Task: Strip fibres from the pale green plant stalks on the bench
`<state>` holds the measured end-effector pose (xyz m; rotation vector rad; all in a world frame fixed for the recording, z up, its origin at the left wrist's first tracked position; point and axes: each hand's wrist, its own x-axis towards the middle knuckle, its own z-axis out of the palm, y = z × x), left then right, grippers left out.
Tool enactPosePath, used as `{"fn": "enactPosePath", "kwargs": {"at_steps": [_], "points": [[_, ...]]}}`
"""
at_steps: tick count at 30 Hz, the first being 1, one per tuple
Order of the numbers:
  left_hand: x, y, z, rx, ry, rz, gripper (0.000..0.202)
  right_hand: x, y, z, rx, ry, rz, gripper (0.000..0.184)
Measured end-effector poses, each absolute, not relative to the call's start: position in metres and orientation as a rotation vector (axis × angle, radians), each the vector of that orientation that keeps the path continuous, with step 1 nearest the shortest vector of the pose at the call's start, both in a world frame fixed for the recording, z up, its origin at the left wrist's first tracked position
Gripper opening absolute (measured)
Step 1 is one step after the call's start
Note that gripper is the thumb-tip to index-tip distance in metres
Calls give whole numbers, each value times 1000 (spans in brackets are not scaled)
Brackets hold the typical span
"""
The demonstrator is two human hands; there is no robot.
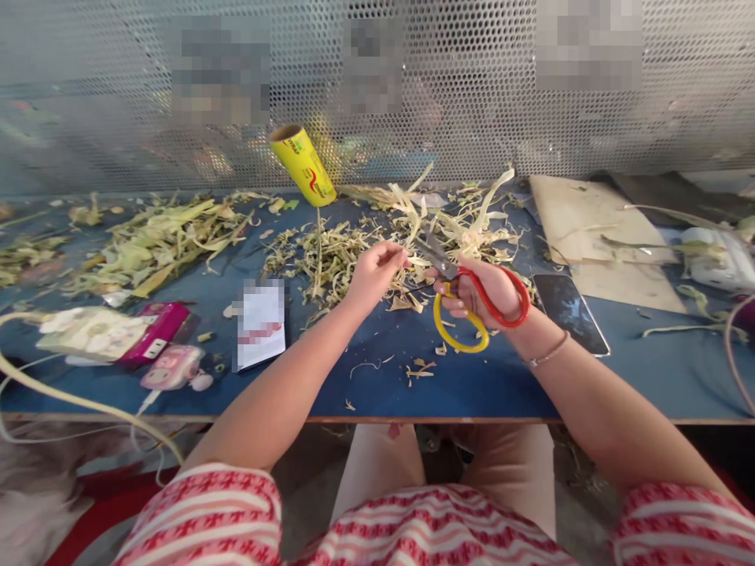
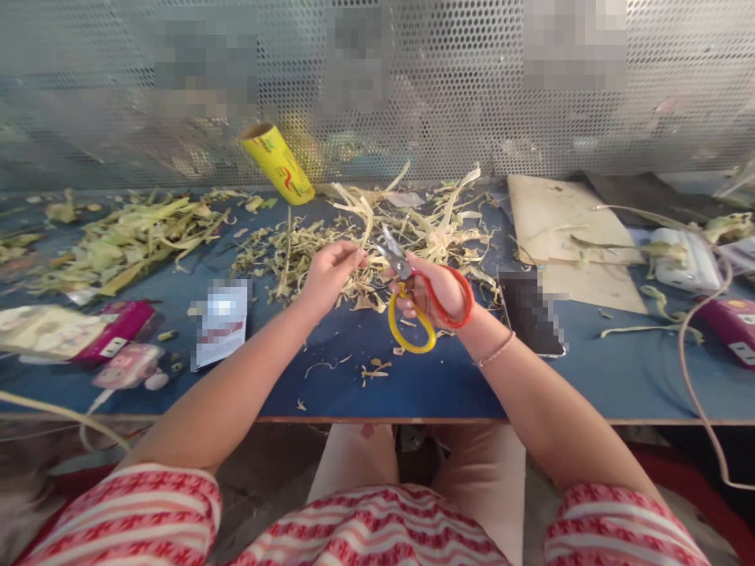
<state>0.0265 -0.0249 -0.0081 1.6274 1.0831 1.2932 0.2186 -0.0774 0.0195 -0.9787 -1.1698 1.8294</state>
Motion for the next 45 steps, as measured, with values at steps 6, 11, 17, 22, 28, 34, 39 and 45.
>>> {"fn": "enactPosePath", "kwargs": {"at_steps": [6, 11, 17, 22, 28, 34, 39, 45], "points": [[29, -18, -15, 1283, 917, 1368, 19, 215, -79, 18, -995, -1174, 1787, 35], [30, -17, -11, 1161, 932, 1445, 18, 213, -79, 15, -979, -1129, 1776, 34], [29, -18, -8, 1099, 955, 1470, 15, 215, -89, 24, -846, -1140, 1813, 33], [28, -19, -6, 1052, 978, 1528, 18, 216, -92, 22, -831, -1188, 1981, 36], [29, -16, -11, 1102, 1013, 1587, 17, 214, -90, 19, -876, -1231, 1982, 38], [25, -12, -19, 1292, 1083, 1615, 17, 213, -90, 16, -867, -1287, 1744, 36], [23, -13, -20, 1434, 1196, 1607, 16, 213, -90, 17, -858, -1314, 1701, 35], [24, -20, -14, 1512, 1226, 1605, 18, 211, -92, 20, -893, -1332, 1793, 39]]}}
